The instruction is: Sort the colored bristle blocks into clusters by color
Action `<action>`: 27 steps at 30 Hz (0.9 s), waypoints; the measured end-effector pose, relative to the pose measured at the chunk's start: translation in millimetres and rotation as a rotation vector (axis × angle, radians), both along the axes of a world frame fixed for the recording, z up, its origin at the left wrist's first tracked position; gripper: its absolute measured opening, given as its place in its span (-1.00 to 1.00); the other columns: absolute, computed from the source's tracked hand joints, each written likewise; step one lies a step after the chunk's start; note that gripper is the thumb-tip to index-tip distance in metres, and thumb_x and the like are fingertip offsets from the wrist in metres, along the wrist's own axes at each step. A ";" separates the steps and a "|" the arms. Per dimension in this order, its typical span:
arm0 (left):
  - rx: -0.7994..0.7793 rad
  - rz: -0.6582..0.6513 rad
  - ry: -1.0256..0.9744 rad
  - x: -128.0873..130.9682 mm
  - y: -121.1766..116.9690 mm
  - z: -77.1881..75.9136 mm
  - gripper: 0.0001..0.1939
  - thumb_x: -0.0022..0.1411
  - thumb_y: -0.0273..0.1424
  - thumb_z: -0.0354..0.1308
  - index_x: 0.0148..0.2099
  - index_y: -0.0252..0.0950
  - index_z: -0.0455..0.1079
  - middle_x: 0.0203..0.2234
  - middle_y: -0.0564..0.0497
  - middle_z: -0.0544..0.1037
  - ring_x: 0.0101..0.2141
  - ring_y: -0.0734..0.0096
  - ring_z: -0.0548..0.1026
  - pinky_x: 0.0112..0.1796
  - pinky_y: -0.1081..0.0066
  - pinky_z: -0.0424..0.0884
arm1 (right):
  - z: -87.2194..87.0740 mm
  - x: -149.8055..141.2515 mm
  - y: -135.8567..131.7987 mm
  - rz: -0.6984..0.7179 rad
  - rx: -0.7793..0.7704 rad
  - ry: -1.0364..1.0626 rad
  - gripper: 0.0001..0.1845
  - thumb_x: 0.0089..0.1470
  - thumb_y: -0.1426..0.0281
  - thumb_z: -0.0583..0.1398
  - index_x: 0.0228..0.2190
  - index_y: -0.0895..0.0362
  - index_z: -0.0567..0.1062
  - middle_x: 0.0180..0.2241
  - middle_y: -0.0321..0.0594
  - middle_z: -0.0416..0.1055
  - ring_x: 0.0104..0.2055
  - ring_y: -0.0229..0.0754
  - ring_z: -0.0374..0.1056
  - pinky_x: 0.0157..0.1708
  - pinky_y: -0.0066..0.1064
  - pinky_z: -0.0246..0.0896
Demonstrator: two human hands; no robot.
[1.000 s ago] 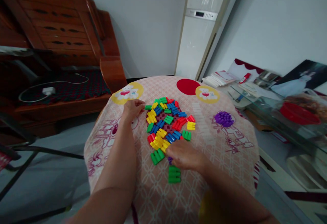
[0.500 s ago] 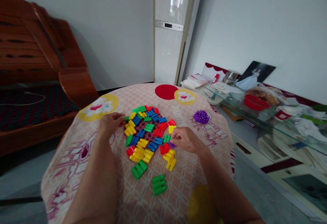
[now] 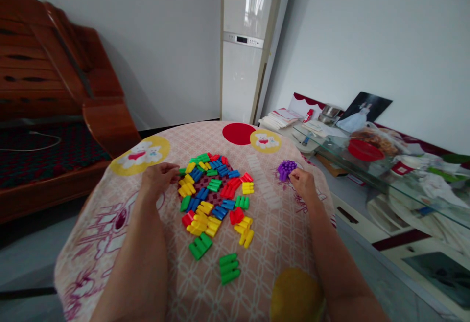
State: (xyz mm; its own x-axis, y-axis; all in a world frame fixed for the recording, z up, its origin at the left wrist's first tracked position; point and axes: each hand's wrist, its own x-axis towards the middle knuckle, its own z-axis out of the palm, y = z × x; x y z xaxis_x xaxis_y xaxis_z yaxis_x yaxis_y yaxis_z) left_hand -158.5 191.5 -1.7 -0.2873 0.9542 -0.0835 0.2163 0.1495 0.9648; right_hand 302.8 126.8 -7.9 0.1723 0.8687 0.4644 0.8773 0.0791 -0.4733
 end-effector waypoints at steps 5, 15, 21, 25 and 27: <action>0.012 0.016 0.033 -2.6 -0.7 -1.5 -0.88 -0.03 -0.42 0.24 -0.35 -0.30 0.48 -0.58 0.05 0.55 -0.54 0.41 0.53 -0.49 0.52 0.46 | -10.1 -5.2 2.6 -0.121 0.005 -0.050 -0.74 0.03 0.27 0.13 -0.47 0.14 0.56 -0.47 -0.10 0.55 -0.41 -0.12 0.40 -0.35 -0.37 0.19; 0.014 -0.011 0.073 -12.7 6.1 -14.4 -0.82 0.00 -0.38 0.24 -0.29 -0.30 0.51 -0.56 0.05 0.56 -0.52 0.42 0.54 -0.46 0.52 0.46 | -19.4 -15.8 9.8 -0.217 -0.134 -0.153 -0.81 -0.01 0.28 0.24 -0.45 0.11 0.62 -0.44 -0.10 0.58 -0.37 -0.12 0.43 -0.36 -0.38 0.17; -0.010 -0.023 0.061 -6.6 2.3 -6.8 -0.87 0.01 -0.41 0.24 -0.31 -0.30 0.50 -0.57 0.05 0.56 -0.53 0.42 0.54 -0.45 0.52 0.47 | -24.4 -13.0 7.7 -0.272 -0.076 -0.190 -0.78 0.00 0.29 0.20 -0.42 0.12 0.63 -0.46 -0.11 0.58 -0.41 -0.12 0.42 -0.39 -0.38 0.15; -0.004 -0.007 0.076 -6.0 -1.0 -4.2 -0.87 0.03 -0.40 0.24 -0.31 -0.29 0.50 -0.59 0.07 0.54 -0.53 0.42 0.53 -0.47 0.53 0.44 | -24.8 -12.7 6.7 -0.275 -0.080 -0.200 -0.78 -0.01 0.29 0.20 -0.40 0.14 0.61 -0.42 -0.05 0.58 -0.40 -0.11 0.42 -0.39 -0.37 0.15; 0.000 -0.003 0.069 -7.6 -1.0 -5.5 -0.86 0.02 -0.39 0.25 -0.30 -0.29 0.50 -0.59 0.06 0.55 -0.53 0.43 0.53 -0.47 0.54 0.44 | -24.7 -12.7 6.8 -0.271 -0.077 -0.180 -0.79 -0.01 0.30 0.20 -0.40 0.15 0.60 -0.40 -0.04 0.58 -0.39 -0.10 0.42 -0.37 -0.37 0.17</action>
State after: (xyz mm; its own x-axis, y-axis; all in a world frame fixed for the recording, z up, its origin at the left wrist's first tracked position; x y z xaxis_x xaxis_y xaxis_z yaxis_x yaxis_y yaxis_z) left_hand -166.1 190.5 -7.2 -0.2893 0.9551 -0.0639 0.2825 0.1490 0.9476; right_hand 290.1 133.5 -32.6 0.3231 0.8360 0.4435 0.9316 -0.1984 -0.3047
